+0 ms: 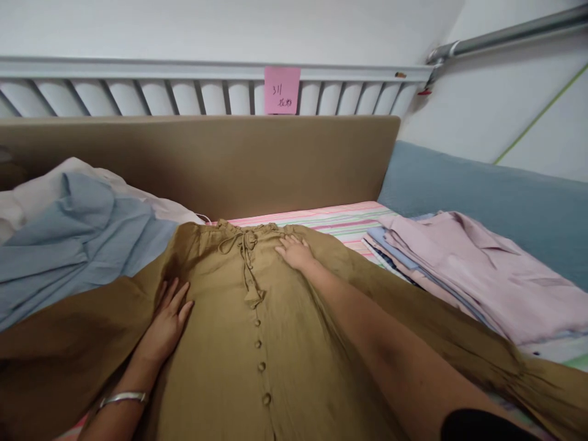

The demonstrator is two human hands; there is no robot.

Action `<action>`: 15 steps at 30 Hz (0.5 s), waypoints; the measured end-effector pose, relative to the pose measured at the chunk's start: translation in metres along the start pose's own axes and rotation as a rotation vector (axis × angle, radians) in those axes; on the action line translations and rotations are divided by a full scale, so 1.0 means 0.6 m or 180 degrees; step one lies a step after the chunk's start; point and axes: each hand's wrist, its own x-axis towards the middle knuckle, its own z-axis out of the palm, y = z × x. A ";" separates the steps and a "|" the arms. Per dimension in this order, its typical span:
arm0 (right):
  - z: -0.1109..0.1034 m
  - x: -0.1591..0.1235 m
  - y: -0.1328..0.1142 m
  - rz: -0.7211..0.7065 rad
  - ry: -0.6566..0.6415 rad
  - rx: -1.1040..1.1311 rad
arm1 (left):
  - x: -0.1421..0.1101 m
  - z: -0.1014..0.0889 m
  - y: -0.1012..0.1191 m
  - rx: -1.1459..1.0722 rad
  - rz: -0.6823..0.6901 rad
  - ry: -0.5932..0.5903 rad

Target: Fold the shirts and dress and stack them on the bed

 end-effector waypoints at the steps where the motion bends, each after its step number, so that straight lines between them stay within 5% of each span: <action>1: -0.004 0.007 -0.002 0.0068 0.0043 0.0005 | 0.000 -0.001 0.001 -0.0019 -0.0029 0.0001; 7: -0.040 0.062 0.013 0.0501 0.0586 -0.0018 | -0.001 -0.002 0.008 -0.0083 -0.0081 0.0066; 15: -0.001 0.111 0.039 0.0781 0.0701 -0.0004 | -0.003 -0.009 0.015 -0.0135 -0.0100 -0.0056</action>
